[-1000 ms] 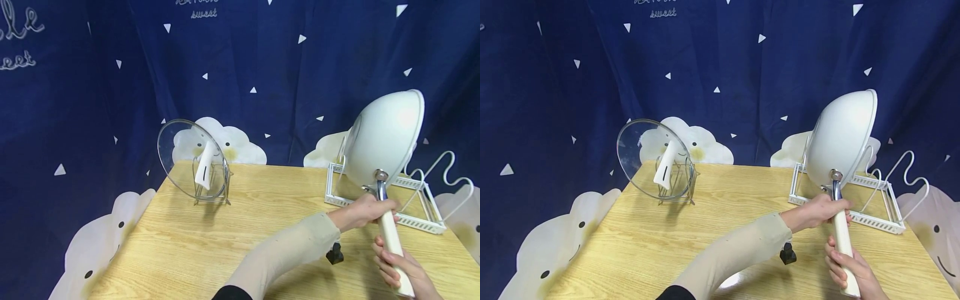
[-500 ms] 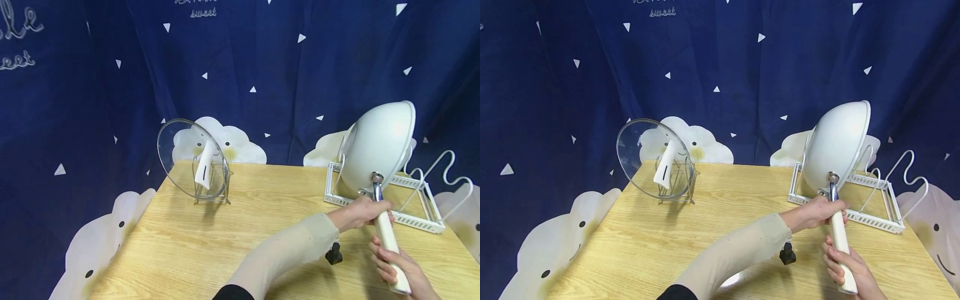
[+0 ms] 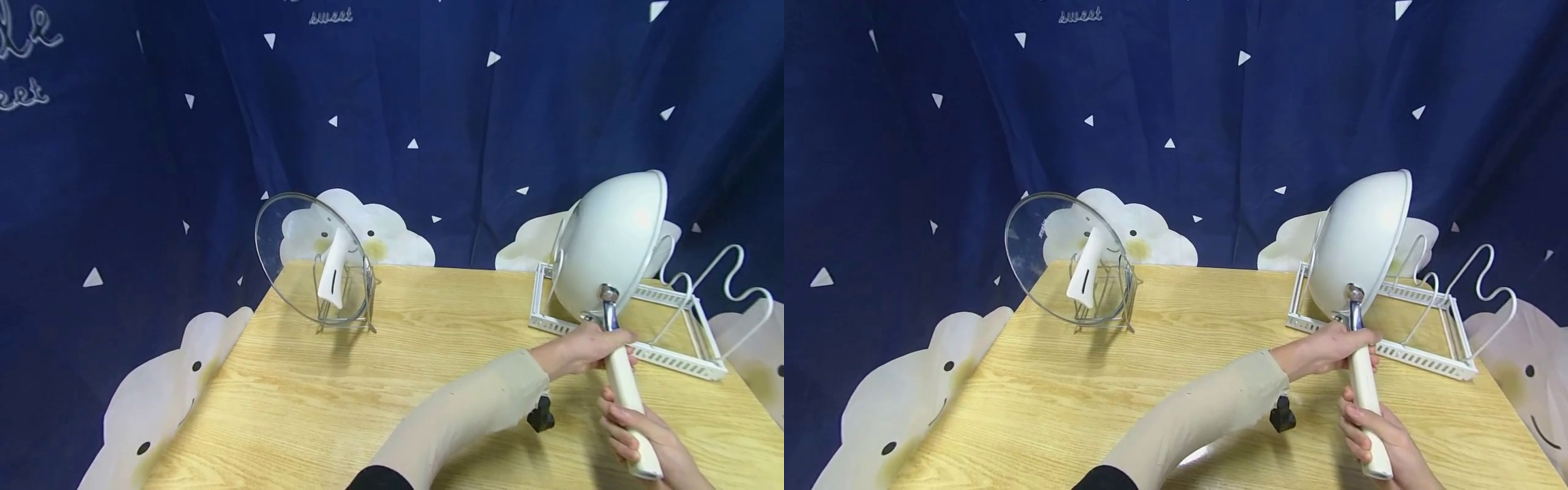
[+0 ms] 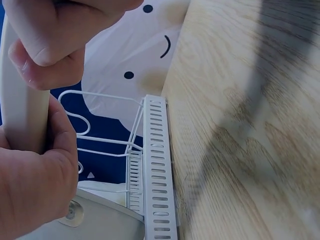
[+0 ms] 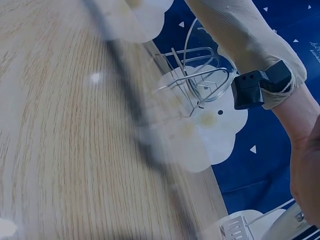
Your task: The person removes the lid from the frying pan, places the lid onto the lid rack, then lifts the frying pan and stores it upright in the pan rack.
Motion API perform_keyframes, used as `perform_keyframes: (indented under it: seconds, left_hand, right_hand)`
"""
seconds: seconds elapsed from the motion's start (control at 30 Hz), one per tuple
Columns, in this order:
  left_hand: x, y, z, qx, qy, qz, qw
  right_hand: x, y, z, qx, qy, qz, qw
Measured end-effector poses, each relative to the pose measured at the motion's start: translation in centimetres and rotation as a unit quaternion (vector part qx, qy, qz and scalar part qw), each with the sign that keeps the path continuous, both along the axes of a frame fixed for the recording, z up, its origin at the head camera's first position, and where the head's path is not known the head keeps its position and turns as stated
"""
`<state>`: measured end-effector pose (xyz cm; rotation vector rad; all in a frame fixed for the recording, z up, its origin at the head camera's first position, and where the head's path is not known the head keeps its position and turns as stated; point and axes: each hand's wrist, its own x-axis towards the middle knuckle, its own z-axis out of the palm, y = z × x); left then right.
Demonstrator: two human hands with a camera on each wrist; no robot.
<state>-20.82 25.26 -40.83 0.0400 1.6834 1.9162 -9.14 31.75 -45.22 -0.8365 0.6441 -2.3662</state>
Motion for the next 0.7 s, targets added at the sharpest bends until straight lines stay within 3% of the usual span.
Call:
perform_keyframes:
  seconds: [0.23,0.33,0.4,0.5,0.63,0.7]
  left_hand:
    - [-0.2,-0.4,-0.3,0.0,-0.001,-0.017,0.9999]
    - [-0.2,-0.6,-0.4,0.008,-0.005,-0.016,0.9998]
    - [-0.3,-0.7,-0.5,0.015,-0.007,-0.018,0.9997]
    - [-0.3,-0.8,-0.5,0.017,-0.009,-0.022,0.9996]
    - [-0.4,-0.9,-0.6,0.009,-0.009,-0.034,0.9993]
    - [-0.5,-1.0,-0.6,0.007,-0.014,-0.039,0.9991]
  right_hand:
    - [-0.1,0.4,-0.1,0.077,-0.031,-0.017,0.9964]
    - [-0.2,1.0,-0.1,0.137,-0.048,-0.016,0.9893]
    - [-0.3,1.3,0.1,0.194,-0.065,-0.028,0.9785]
    - [-0.2,1.4,0.6,0.293,-0.07,-0.073,0.9508]
    - [-0.2,1.2,1.3,0.42,-0.089,-0.145,0.8914]
    - [-0.2,1.1,1.6,0.454,-0.105,-0.161,0.8699]
